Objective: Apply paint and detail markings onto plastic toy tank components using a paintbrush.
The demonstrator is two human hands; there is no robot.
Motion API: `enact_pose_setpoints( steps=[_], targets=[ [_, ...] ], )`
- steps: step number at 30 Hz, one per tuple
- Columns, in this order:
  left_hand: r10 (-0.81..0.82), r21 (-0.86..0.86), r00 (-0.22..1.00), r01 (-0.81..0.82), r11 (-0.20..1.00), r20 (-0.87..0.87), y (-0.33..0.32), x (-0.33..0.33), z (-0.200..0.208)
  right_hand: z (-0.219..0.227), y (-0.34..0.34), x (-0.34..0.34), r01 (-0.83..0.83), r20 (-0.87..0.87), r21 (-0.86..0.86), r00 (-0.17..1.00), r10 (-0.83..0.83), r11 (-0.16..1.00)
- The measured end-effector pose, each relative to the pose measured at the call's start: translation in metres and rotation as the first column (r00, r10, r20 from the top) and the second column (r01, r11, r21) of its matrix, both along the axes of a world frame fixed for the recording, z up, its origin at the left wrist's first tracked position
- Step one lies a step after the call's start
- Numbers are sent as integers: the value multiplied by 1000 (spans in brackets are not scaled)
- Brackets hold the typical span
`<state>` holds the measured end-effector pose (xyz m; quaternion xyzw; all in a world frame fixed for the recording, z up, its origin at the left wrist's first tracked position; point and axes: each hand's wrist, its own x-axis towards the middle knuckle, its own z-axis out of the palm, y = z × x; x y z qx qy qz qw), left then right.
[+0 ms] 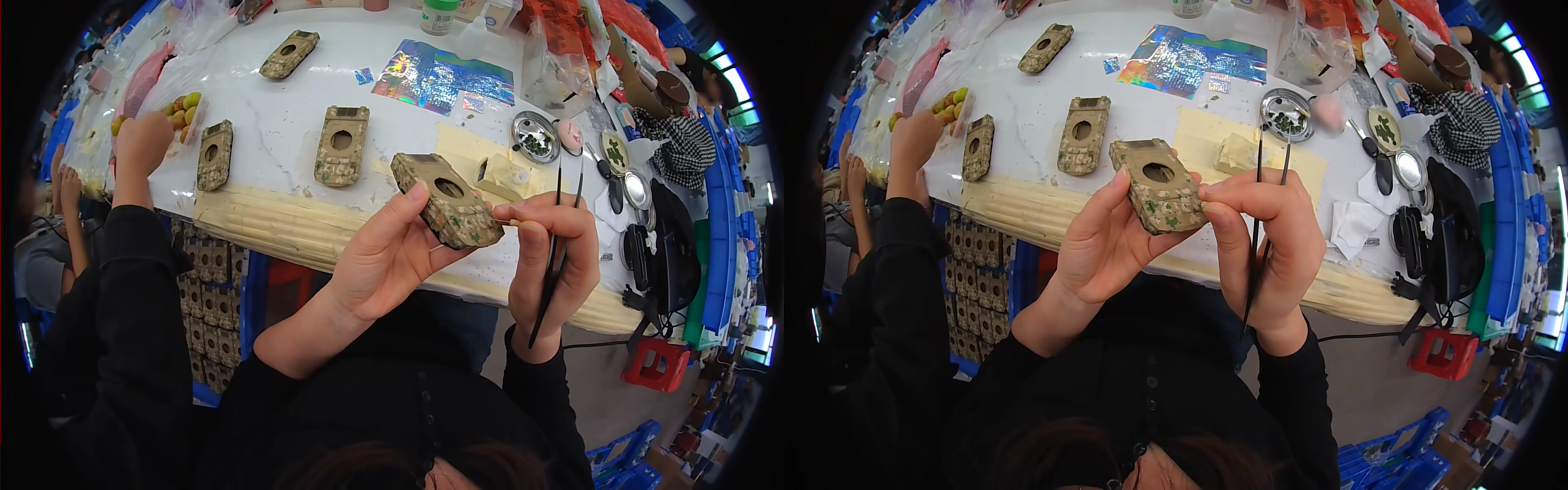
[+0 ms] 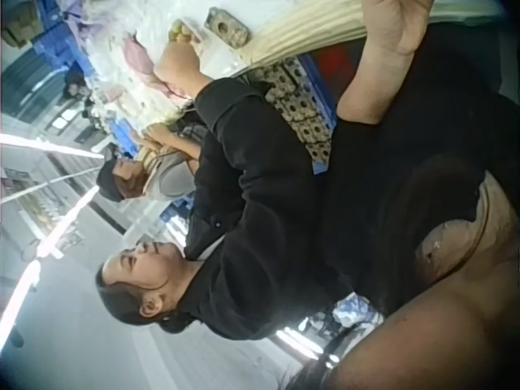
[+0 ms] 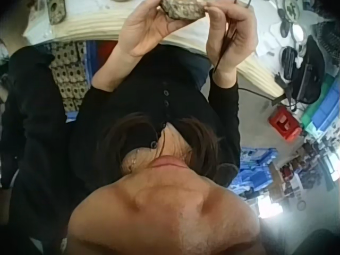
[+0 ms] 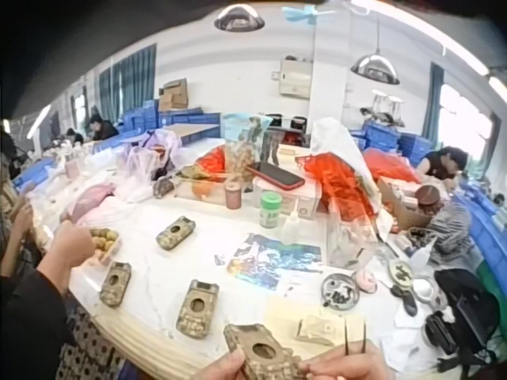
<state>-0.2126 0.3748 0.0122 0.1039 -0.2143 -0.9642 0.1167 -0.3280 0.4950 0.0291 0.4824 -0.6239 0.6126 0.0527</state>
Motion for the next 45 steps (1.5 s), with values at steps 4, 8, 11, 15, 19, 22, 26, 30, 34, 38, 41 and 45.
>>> enact_pose_setpoints(
  steps=[4, 8, 11, 15, 19, 22, 26, 30, 34, 38, 41, 45],
  targets=[
    [-7, -3, 1000, 7, 1000, -2, -1, -1, -1, 0, 0, -1, 3, -15, 8, 1000, -3, 1000],
    [1, 4, 1000, -1, 1000, -2, 0, 0, -1, -1, 0, -1, -10, -8, 3, 1000, 10, 1000],
    [10, 7, 1000, -10, 1000, 6, 0, 0, -2, -3, -1, -1, -33, 96, -79, 995, 41, 996],
    [20, 27, 1000, -20, 999, -7, -2, 1, -4, -1, 3, -10, 126, 174, -134, 979, -102, 983],
    [69, 58, 996, -66, 996, -52, -10, 6, -8, -9, 7, -39, 471, -242, 38, 860, -449, 881],
    [117, 83, 991, -112, 990, -58, -16, 8, -10, -11, 8, -49, 567, -473, 110, 753, -459, 817],
    [142, 103, 986, -133, 986, -90, -24, 12, -10, -22, 5, -56, 526, -537, 158, 756, -374, 836],
    [193, 110, 976, -182, 977, -100, -31, 16, -12, -25, 6, -55, 514, -502, 295, 800, -328, 805],
    [222, 144, 968, -205, 968, -114, -36, 22, -14, -26, 7, -55, 495, -513, 209, 790, -337, 843],
    [240, 176, 962, -215, 960, -130, -42, 27, -17, -22, 27, -42, 385, -369, 228, 884, -286, 894],
    [218, 212, 959, -178, 961, -183, -46, 31, -23, -15, 38, -14, 214, -49, 407, 976, -213, 888],
    [140, 214, 952, -82, 973, -273, -51, 37, -32, -30, 32, -2, -126, 116, 193, 988, 105, 973]
  ],
)
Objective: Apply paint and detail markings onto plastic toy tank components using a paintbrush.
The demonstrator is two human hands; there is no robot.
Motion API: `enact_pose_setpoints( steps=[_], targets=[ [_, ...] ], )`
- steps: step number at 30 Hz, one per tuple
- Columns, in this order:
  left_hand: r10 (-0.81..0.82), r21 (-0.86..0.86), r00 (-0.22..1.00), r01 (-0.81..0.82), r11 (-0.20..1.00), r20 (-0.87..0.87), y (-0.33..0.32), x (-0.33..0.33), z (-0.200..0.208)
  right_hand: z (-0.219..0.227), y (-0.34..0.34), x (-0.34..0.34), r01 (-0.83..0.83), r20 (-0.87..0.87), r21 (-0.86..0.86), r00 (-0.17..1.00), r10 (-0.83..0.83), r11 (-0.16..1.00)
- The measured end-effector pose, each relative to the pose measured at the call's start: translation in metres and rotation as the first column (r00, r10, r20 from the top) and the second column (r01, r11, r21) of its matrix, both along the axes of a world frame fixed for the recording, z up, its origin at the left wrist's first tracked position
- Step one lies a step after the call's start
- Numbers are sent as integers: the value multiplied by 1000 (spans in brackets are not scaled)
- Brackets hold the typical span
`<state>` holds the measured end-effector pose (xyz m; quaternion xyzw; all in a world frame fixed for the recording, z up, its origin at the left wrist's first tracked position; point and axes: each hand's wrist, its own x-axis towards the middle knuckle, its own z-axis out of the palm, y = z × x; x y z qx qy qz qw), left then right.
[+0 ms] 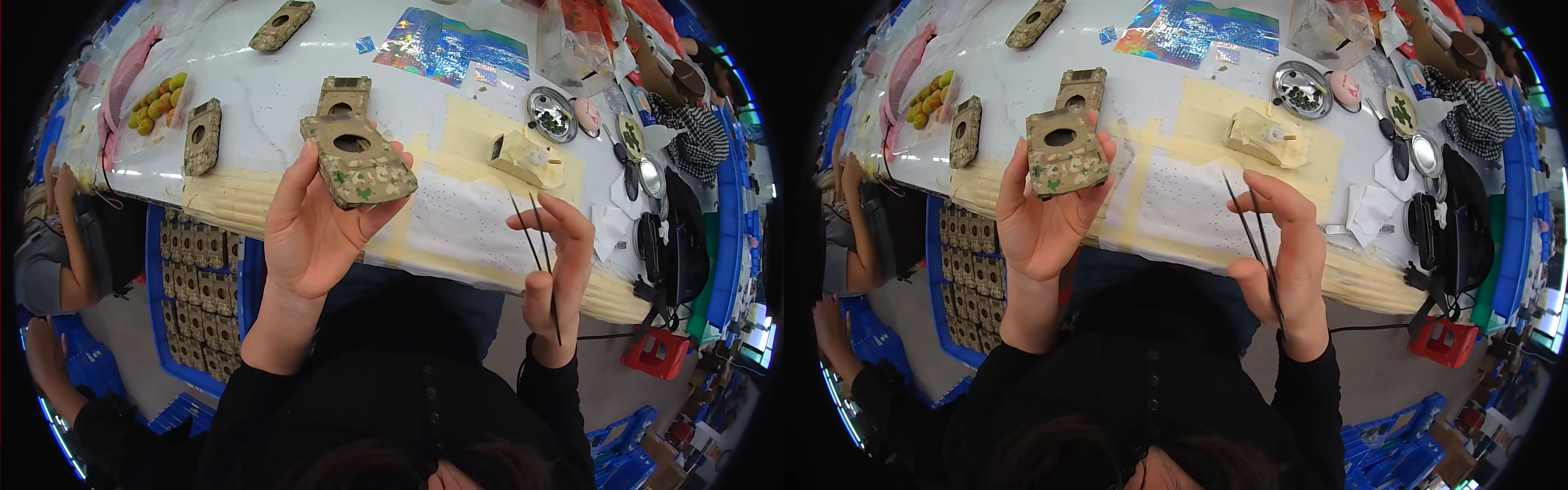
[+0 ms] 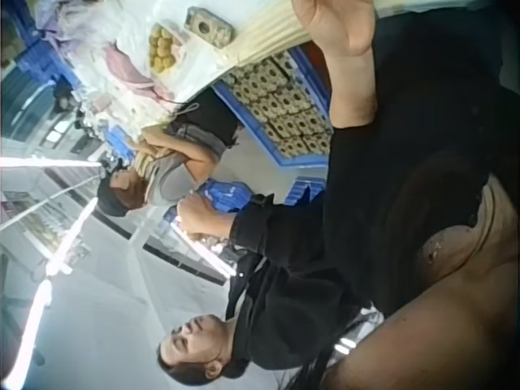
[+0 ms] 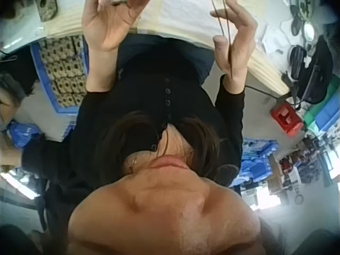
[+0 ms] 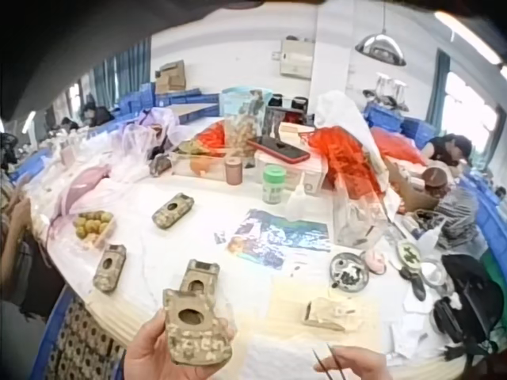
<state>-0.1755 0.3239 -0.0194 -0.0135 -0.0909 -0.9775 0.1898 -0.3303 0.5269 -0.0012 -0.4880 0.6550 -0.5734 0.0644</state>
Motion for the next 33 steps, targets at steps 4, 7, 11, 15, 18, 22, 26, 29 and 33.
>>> enact_pose_setpoints(
  steps=[4, 7, 11, 15, 18, 22, 26, 29, 33],
  targets=[
    [19, -71, 999, -16, 997, 36, 2, 11, -3, 8, -21, 4, 20, -52, 208, 999, -9, 978],
    [49, -42, 997, -46, 998, 67, 8, 11, -4, -2, -29, -5, -117, 78, 184, 992, 104, 976],
    [64, -63, 984, -54, 997, 165, 9, 7, -7, -8, -42, -5, -162, 181, 178, 975, 130, 971],
    [92, -84, 967, -74, 994, 239, 10, 3, 1, -12, -47, 1, -123, 306, 204, 950, 56, 971],
    [104, -83, 958, -84, 993, 268, 13, 1, 1, -17, -48, 1, -97, 243, 192, 969, 48, 977],
    [106, -110, 952, -77, 991, 286, 13, 0, -1, -21, -50, 0, -79, 196, 204, 980, 38, 976],
    [105, -126, 950, -70, 990, 294, 14, 0, 1, -27, -50, -1, -80, 186, 206, 982, 41, 975],
    [108, -141, 949, -69, 988, 297, 14, 1, 2, -28, -51, -1, -79, 162, 208, 986, 46, 975],
    [97, -144, 953, -57, 988, 287, 12, 1, 1, -20, -50, -2, -95, 129, 300, 990, 58, 949]
  ],
)
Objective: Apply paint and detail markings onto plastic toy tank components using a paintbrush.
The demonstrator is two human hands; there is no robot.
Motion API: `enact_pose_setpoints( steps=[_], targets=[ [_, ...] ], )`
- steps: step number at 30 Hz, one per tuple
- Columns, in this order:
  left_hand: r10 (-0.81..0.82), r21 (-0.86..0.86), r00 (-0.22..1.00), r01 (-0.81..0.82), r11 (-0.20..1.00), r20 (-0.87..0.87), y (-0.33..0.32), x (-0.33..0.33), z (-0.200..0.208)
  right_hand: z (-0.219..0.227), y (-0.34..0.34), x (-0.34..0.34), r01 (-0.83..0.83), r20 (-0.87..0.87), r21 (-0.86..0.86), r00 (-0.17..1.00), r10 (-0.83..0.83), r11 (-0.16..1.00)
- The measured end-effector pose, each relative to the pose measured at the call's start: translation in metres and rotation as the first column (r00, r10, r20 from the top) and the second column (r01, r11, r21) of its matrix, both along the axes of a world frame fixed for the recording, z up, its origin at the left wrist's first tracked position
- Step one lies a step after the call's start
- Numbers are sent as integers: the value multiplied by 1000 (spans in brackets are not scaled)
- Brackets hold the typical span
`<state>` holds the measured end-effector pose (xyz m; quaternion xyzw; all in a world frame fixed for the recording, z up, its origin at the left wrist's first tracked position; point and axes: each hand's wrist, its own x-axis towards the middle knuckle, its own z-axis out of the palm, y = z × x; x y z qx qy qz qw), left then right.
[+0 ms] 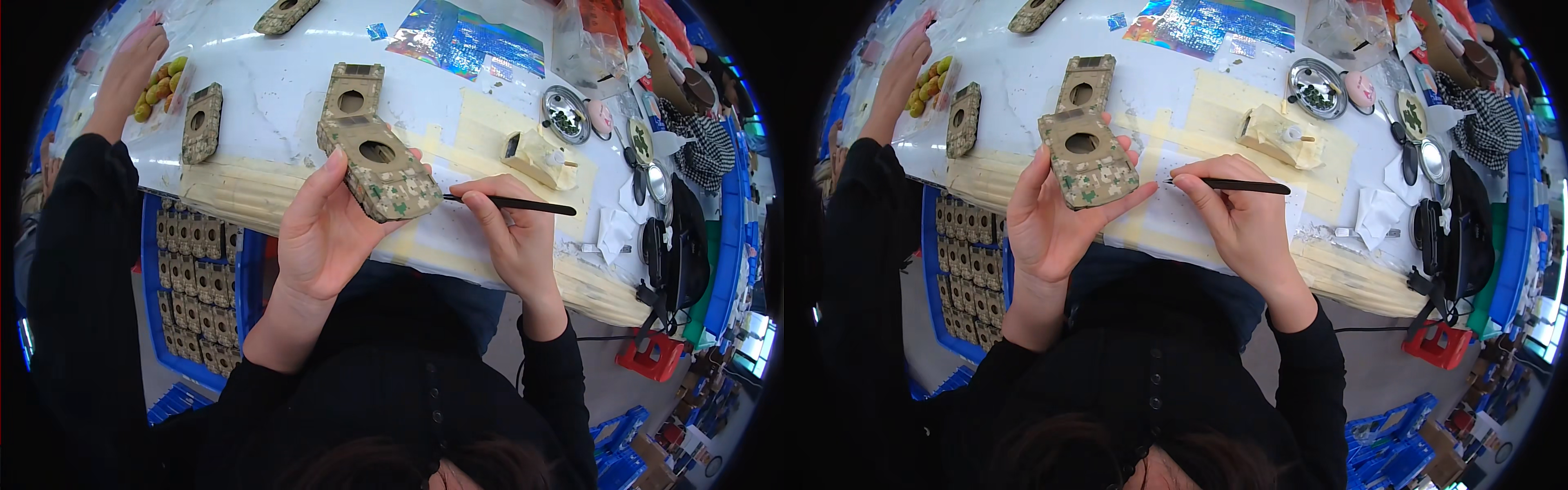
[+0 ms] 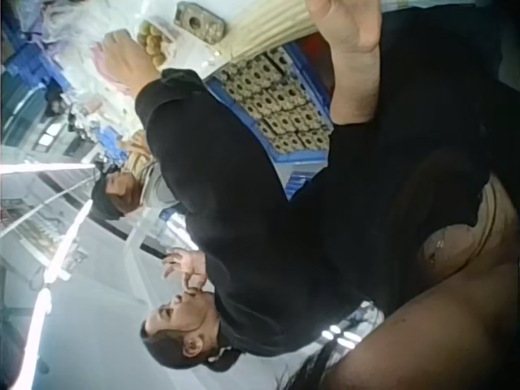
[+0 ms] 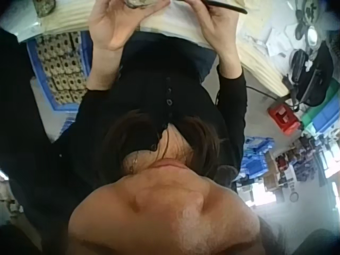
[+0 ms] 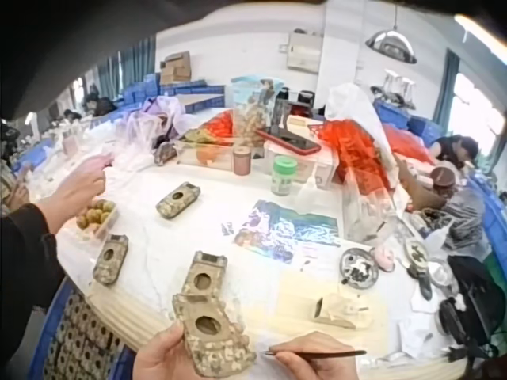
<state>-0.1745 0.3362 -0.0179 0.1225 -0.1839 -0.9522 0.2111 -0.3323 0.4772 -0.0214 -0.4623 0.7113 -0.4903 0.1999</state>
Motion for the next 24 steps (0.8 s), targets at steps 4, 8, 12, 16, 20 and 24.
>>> enact_pose_setpoints(
  steps=[4, 8, 12, 16, 20, 24],
  targets=[
    [-2, 1, 1000, 2, 1000, 4, 0, 0, 0, -2, 1, -1, -19, 17, 35, 1000, 18, 999],
    [-2, 4, 1000, 2, 1000, 4, 1, 0, 1, -4, -3, 0, 22, -15, -79, 1000, -23, 997],
    [-3, 6, 1000, 3, 1000, 6, 0, 0, 1, -6, -2, 1, 30, 17, -79, 999, -29, 996],
    [-10, -1, 1000, 10, 1000, 11, 0, 0, 2, -6, -2, 1, 29, 7, -91, 1000, -29, 995],
    [-14, -2, 1000, 14, 1000, 4, 0, -1, 1, 0, -2, 1, 22, 5, -35, 1000, -22, 999],
    [-15, -9, 1000, 15, 1000, 6, 0, -1, 2, -2, -2, 0, 14, -2, -51, 1000, -14, 999]
  ],
)
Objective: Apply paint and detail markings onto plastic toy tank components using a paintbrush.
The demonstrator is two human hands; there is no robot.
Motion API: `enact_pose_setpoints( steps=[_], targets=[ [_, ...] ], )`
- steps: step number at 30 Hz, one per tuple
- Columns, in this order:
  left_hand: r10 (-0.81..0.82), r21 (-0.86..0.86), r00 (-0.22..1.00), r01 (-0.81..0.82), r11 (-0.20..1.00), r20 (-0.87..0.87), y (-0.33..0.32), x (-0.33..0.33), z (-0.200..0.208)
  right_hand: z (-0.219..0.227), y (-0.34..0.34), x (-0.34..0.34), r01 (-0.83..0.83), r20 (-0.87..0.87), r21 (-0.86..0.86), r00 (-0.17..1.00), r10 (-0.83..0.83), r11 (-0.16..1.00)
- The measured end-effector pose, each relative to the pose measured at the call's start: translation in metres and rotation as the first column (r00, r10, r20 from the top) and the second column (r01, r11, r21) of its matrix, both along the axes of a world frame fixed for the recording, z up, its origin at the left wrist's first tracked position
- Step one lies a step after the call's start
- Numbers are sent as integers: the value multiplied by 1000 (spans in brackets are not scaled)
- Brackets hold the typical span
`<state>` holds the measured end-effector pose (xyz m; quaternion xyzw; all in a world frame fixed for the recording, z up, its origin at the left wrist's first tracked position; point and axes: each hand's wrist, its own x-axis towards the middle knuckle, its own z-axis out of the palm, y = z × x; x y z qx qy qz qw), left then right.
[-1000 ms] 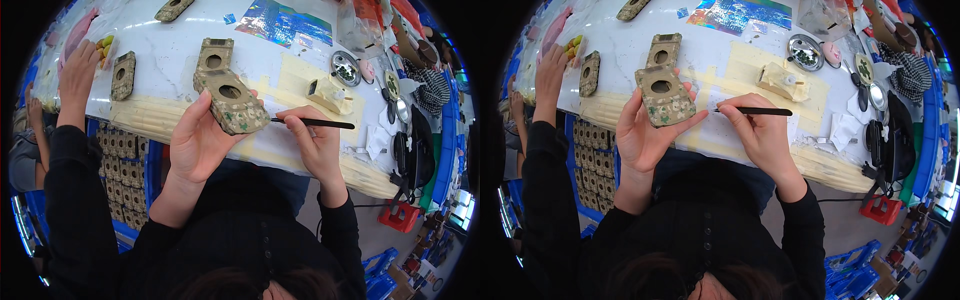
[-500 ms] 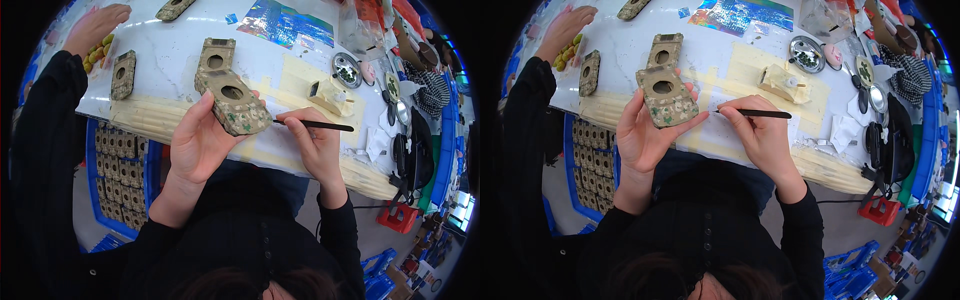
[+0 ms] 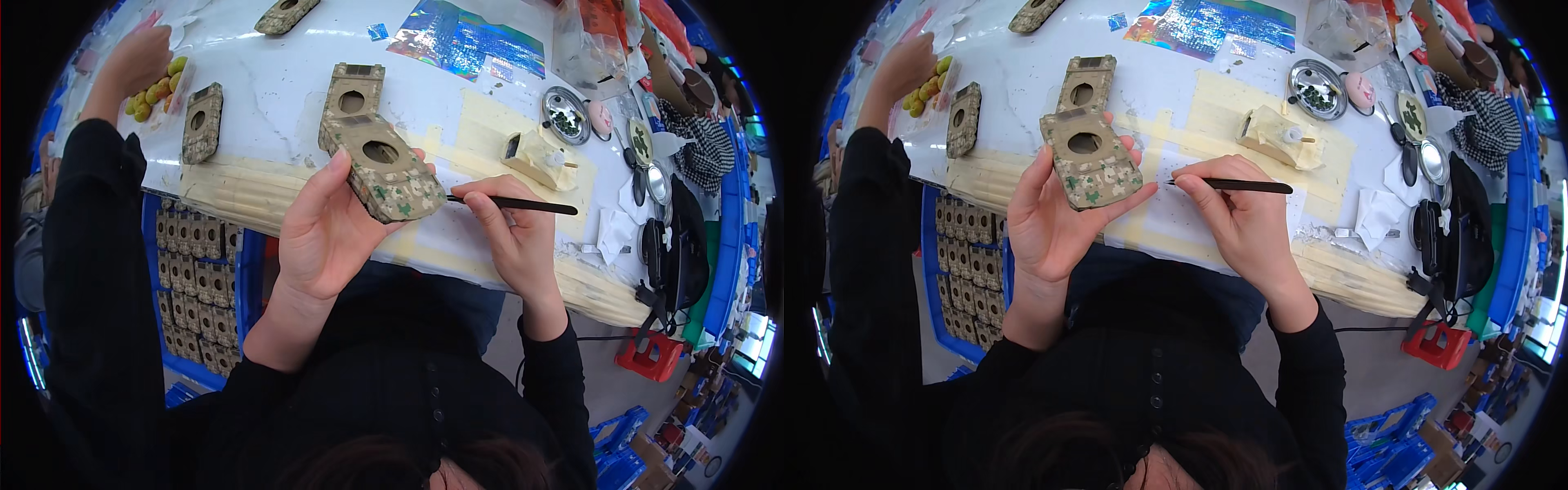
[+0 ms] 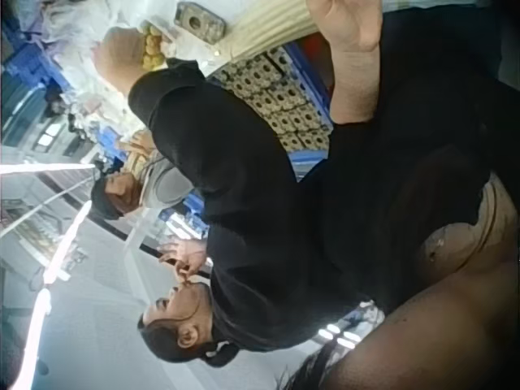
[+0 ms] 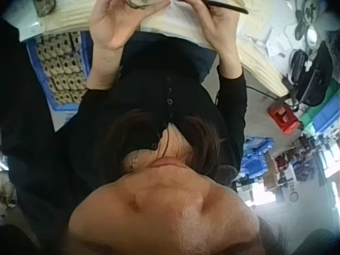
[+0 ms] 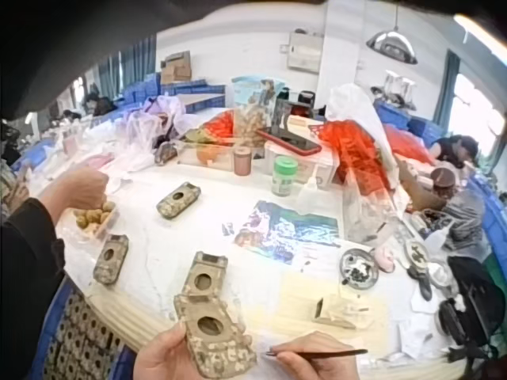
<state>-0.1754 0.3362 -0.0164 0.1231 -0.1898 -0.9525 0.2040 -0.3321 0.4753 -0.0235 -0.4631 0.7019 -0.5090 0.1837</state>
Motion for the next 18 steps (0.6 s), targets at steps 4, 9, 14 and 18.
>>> enact_pose_setpoints(
  steps=[4, 9, 14, 18],
  targets=[
    [3, 9, 1000, -3, 1000, -1, 0, 0, 1, -1, -1, 0, 6, -14, -34, 1000, -6, 999],
    [3, 11, 1000, -3, 1000, -3, 0, -2, 0, -3, 0, -1, 13, -10, -29, 1000, -13, 1000],
    [11, 8, 1000, -11, 1000, 4, 1, -1, 3, -2, -1, 0, 7, -10, -31, 1000, -7, 1000],
    [7, 11, 1000, -7, 1000, -1, -1, 0, 3, 1, -2, 0, 7, -8, -26, 1000, -7, 1000]
  ],
)
